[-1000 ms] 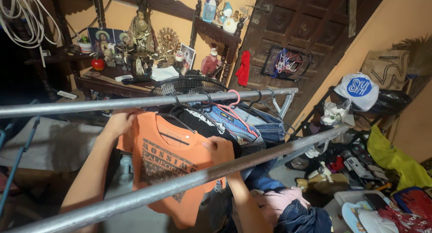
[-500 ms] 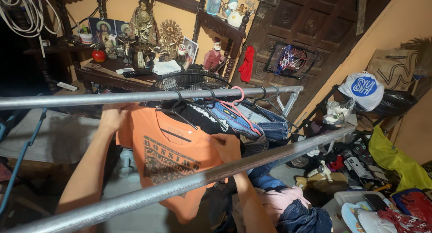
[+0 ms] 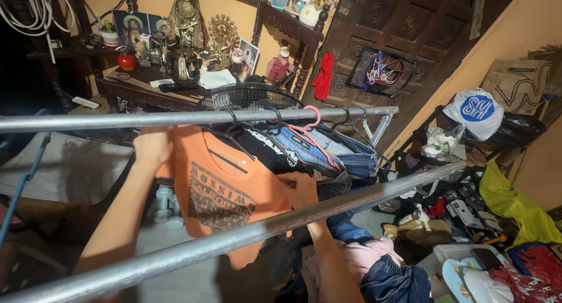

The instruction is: The person hangs several items of clothing onto a metal clothes rack using hangers. They pick up a black top, an orange t-shirt, denim shorts, pink shorts, and a pair of jeans from a basket, place each on a hanger, and hang them on the rack.

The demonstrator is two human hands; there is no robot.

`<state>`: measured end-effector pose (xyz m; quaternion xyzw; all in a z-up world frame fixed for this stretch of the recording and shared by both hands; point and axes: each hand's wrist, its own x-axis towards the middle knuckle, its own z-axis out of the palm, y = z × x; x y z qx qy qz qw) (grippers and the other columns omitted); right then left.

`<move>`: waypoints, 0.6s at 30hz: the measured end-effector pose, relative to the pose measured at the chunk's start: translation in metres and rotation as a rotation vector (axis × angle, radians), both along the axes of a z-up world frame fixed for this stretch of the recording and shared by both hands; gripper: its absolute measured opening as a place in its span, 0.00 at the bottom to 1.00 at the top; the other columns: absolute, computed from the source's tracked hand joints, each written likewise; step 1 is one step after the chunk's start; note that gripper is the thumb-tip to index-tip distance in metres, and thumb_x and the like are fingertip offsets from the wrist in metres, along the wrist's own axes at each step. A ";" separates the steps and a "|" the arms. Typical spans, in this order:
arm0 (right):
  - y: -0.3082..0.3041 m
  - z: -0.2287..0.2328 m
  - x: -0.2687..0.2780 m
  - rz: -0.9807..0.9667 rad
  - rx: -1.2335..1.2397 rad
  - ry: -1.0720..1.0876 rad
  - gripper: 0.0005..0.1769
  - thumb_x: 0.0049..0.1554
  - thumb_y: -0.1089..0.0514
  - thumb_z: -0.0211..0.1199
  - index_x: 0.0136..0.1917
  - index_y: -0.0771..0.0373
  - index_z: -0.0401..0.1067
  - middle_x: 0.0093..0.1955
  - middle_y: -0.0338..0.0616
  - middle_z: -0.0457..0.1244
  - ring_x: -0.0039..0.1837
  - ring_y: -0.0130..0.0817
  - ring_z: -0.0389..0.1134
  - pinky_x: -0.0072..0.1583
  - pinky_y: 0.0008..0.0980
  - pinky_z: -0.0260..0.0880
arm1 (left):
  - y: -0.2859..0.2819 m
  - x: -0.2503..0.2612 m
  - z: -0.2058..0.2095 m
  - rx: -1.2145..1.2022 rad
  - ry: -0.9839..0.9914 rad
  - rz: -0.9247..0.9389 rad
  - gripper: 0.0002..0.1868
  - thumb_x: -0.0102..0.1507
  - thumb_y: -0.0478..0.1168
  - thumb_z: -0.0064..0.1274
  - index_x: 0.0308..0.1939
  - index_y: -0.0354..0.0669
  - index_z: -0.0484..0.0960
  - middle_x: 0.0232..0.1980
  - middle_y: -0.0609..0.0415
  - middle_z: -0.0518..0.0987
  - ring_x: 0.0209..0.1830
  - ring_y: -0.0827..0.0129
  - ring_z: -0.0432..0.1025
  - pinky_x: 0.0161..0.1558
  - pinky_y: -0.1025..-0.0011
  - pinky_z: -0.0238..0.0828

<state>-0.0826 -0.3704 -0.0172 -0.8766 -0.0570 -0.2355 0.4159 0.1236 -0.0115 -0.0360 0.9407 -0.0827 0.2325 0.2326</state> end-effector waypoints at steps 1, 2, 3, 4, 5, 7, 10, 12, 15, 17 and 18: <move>-0.001 -0.003 0.003 -0.029 -0.024 0.002 0.14 0.51 0.56 0.71 0.48 0.65 0.82 0.40 0.50 0.74 0.39 0.30 0.75 0.44 0.28 0.73 | -0.006 -0.001 0.001 0.053 0.028 -0.003 0.13 0.66 0.42 0.49 0.53 0.43 0.79 0.51 0.37 0.80 0.51 0.42 0.76 0.48 0.47 0.74; -0.001 -0.005 0.005 -0.058 -0.047 0.003 0.13 0.50 0.56 0.71 0.47 0.65 0.83 0.39 0.50 0.74 0.39 0.30 0.75 0.44 0.28 0.73 | -0.012 -0.002 0.002 0.074 0.049 -0.054 0.13 0.66 0.42 0.50 0.52 0.44 0.80 0.51 0.38 0.81 0.52 0.43 0.77 0.50 0.48 0.73; 0.001 -0.007 0.007 -0.058 -0.038 -0.031 0.13 0.49 0.56 0.72 0.47 0.65 0.82 0.39 0.49 0.73 0.39 0.30 0.75 0.44 0.28 0.73 | -0.021 -0.005 0.003 0.094 0.071 -0.105 0.12 0.66 0.42 0.50 0.51 0.45 0.80 0.50 0.39 0.81 0.52 0.44 0.77 0.52 0.49 0.73; 0.004 -0.007 0.007 -0.058 -0.029 -0.066 0.13 0.49 0.56 0.72 0.46 0.65 0.82 0.39 0.48 0.73 0.39 0.30 0.75 0.44 0.28 0.74 | -0.030 -0.008 0.005 0.114 0.092 -0.156 0.12 0.66 0.42 0.50 0.51 0.46 0.81 0.49 0.39 0.82 0.53 0.45 0.77 0.54 0.50 0.73; 0.007 -0.007 0.007 -0.059 -0.021 -0.100 0.13 0.48 0.57 0.73 0.45 0.66 0.81 0.39 0.47 0.73 0.39 0.30 0.75 0.44 0.28 0.74 | -0.038 -0.012 0.008 0.054 0.034 -0.220 0.13 0.66 0.42 0.50 0.52 0.46 0.80 0.49 0.39 0.82 0.51 0.44 0.77 0.52 0.48 0.72; 0.018 -0.002 0.001 -0.124 -0.033 -0.114 0.12 0.49 0.55 0.73 0.44 0.64 0.81 0.39 0.45 0.72 0.39 0.32 0.75 0.44 0.29 0.74 | -0.051 -0.026 0.017 -0.069 -0.083 -0.348 0.14 0.66 0.42 0.49 0.55 0.47 0.79 0.47 0.38 0.81 0.49 0.40 0.75 0.48 0.46 0.71; 0.032 0.012 -0.014 -0.246 -0.132 -0.124 0.09 0.50 0.54 0.73 0.41 0.61 0.82 0.39 0.46 0.70 0.40 0.39 0.72 0.45 0.35 0.71 | -0.068 -0.039 0.031 -0.105 -0.160 -0.312 0.14 0.65 0.46 0.51 0.51 0.46 0.81 0.46 0.38 0.81 0.46 0.40 0.76 0.46 0.47 0.72; 0.034 0.020 -0.017 -0.312 -0.288 -0.333 0.08 0.49 0.54 0.72 0.39 0.60 0.81 0.43 0.50 0.69 0.44 0.47 0.70 0.48 0.41 0.69 | -0.077 -0.042 0.034 -0.016 -0.087 -0.238 0.12 0.67 0.46 0.50 0.50 0.48 0.82 0.47 0.38 0.81 0.45 0.41 0.77 0.46 0.48 0.73; 0.017 0.019 -0.010 -0.289 -0.497 -0.663 0.06 0.49 0.57 0.68 0.42 0.58 0.79 0.51 0.58 0.66 0.51 0.59 0.66 0.53 0.48 0.65 | -0.091 -0.039 0.031 0.075 -0.134 -0.201 0.13 0.66 0.39 0.48 0.53 0.49 0.82 0.47 0.39 0.81 0.43 0.43 0.78 0.45 0.50 0.74; -0.005 0.011 0.006 -0.183 -0.443 -0.502 0.09 0.50 0.62 0.66 0.46 0.60 0.81 0.53 0.61 0.66 0.51 0.59 0.66 0.52 0.51 0.63 | -0.096 -0.038 0.026 0.106 -0.200 -0.195 0.17 0.64 0.34 0.48 0.55 0.50 0.82 0.47 0.40 0.81 0.42 0.44 0.78 0.44 0.51 0.75; -0.013 0.005 0.014 -0.170 -0.406 -0.450 0.09 0.53 0.63 0.64 0.48 0.59 0.80 0.51 0.59 0.66 0.51 0.59 0.67 0.52 0.51 0.64 | -0.098 -0.038 0.023 0.111 -0.227 -0.189 0.18 0.63 0.33 0.48 0.55 0.49 0.82 0.48 0.41 0.81 0.42 0.45 0.78 0.43 0.51 0.75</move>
